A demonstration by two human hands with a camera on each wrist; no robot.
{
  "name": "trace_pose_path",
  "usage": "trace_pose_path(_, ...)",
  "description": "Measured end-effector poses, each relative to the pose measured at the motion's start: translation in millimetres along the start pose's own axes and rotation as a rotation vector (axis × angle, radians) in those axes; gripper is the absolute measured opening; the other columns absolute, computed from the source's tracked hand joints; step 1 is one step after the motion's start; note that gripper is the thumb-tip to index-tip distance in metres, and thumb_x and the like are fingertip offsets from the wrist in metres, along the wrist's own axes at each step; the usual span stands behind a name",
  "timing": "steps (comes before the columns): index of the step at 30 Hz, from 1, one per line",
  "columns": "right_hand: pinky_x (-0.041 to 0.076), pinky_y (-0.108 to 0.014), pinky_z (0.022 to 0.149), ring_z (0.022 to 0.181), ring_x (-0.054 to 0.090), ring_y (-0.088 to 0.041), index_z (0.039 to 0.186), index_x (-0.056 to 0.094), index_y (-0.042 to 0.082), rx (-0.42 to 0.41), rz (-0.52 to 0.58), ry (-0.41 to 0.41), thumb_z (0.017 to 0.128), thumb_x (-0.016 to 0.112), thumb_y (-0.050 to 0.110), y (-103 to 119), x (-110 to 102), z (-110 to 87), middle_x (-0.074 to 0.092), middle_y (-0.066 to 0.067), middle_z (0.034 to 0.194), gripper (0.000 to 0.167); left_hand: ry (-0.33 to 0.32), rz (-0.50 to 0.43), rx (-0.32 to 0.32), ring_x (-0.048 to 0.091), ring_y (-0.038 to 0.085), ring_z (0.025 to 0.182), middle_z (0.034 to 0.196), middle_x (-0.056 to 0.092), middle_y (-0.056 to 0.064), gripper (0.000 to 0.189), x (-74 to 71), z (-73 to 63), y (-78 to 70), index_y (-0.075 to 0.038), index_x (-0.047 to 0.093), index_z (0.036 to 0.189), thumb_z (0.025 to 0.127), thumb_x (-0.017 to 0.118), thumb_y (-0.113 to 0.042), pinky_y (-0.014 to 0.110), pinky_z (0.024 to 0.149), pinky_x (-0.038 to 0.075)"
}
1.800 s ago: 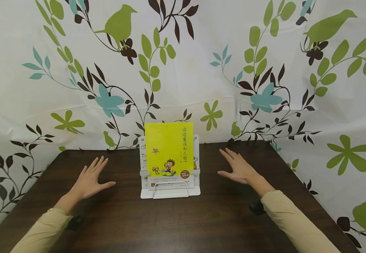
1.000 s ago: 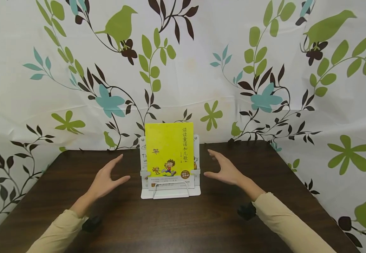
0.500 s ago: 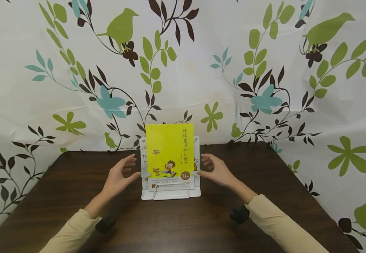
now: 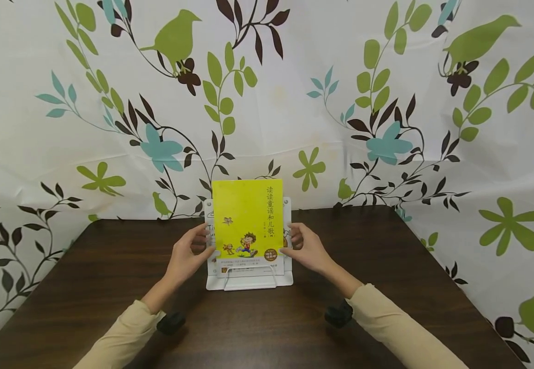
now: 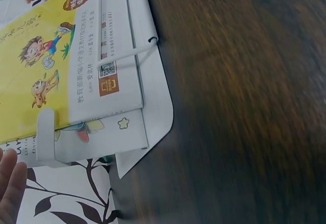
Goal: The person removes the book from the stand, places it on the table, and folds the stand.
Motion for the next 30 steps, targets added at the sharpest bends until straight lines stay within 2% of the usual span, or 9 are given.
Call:
trace_pose_path(3, 0.051, -0.039, 0.073, 0.088, 0.055, -0.028, 0.124, 0.046, -0.003, -0.010, 0.002, -0.019, 0.073, 0.076, 0.012, 1, 3, 1.6, 0.055, -0.017, 0.102, 0.061, -0.018, 0.002, -0.004, 0.059, 0.024, 0.087, 0.103, 0.059, 0.012, 0.052, 0.7, 1.4, 1.7, -0.001, 0.053, 0.122, 0.073, 0.072, -0.001, 0.041, 0.069, 0.053)
trace_pose_path(5, 0.050, -0.044, 0.073, 0.087, 0.055, -0.032, 0.122, 0.046, -0.007, -0.010, 0.011, -0.026, 0.073, 0.074, 0.006, 12, 2, 0.4, 0.054, -0.020, 0.101, 0.059, -0.029, 0.002, -0.006, 0.059, 0.024, 0.087, 0.102, 0.059, 0.012, 0.052, 1.3, 2.4, 2.4, 0.000, 0.053, 0.121, 0.073, 0.072, 0.000, 0.040, 0.068, 0.053)
trace_pose_path(9, 0.050, -0.044, 0.073, 0.087, 0.055, -0.032, 0.122, 0.045, -0.008, -0.001, 0.019, -0.051, 0.073, 0.073, 0.002, 13, 4, 1.0, 0.054, -0.019, 0.100, 0.057, -0.052, 0.000, -0.015, 0.060, 0.025, 0.085, 0.101, 0.059, 0.014, 0.050, 3.8, 4.1, 2.8, 0.001, 0.054, 0.120, 0.072, 0.072, 0.001, 0.037, 0.067, 0.053)
trace_pose_path(12, 0.051, -0.040, 0.072, 0.086, 0.055, -0.026, 0.123, 0.046, -0.005, 0.002, 0.006, -0.085, 0.074, 0.072, 0.002, 2, 7, 4.0, 0.055, -0.014, 0.099, 0.055, -0.068, -0.003, -0.025, 0.061, 0.025, 0.084, 0.100, 0.059, 0.014, 0.049, 6.0, 5.7, 2.2, 0.002, 0.054, 0.119, 0.073, 0.071, 0.002, 0.037, 0.066, 0.053)
trace_pose_path(21, 0.051, -0.033, 0.068, 0.081, 0.054, -0.023, 0.121, 0.048, -0.006, 0.039, 0.012, -0.167, 0.076, 0.066, -0.004, 3, 11, 6.9, 0.054, -0.015, 0.094, 0.048, -0.106, -0.032, -0.075, 0.063, 0.024, 0.081, 0.096, 0.060, 0.014, 0.045, 11.6, 7.9, 1.8, 0.004, 0.054, 0.118, 0.075, 0.068, 0.004, 0.033, 0.066, 0.054)
trace_pose_path(30, 0.051, -0.025, 0.065, 0.078, 0.056, -0.023, 0.110, 0.055, -0.007, 0.106, 0.038, -0.285, 0.076, 0.062, -0.006, 1, 11, 10.2, 0.056, -0.015, 0.087, 0.034, -0.149, -0.042, -0.069, 0.062, 0.022, 0.077, 0.090, 0.059, 0.013, 0.035, 11.2, 7.9, 5.5, 0.004, 0.060, 0.110, 0.075, 0.066, 0.005, 0.030, 0.062, 0.053)
Point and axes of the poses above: each hand's wrist, its own z-axis towards the middle knuckle, its own x-axis out of the palm, y = z × x, the point moved 8 cm from there along z, towards the middle knuckle
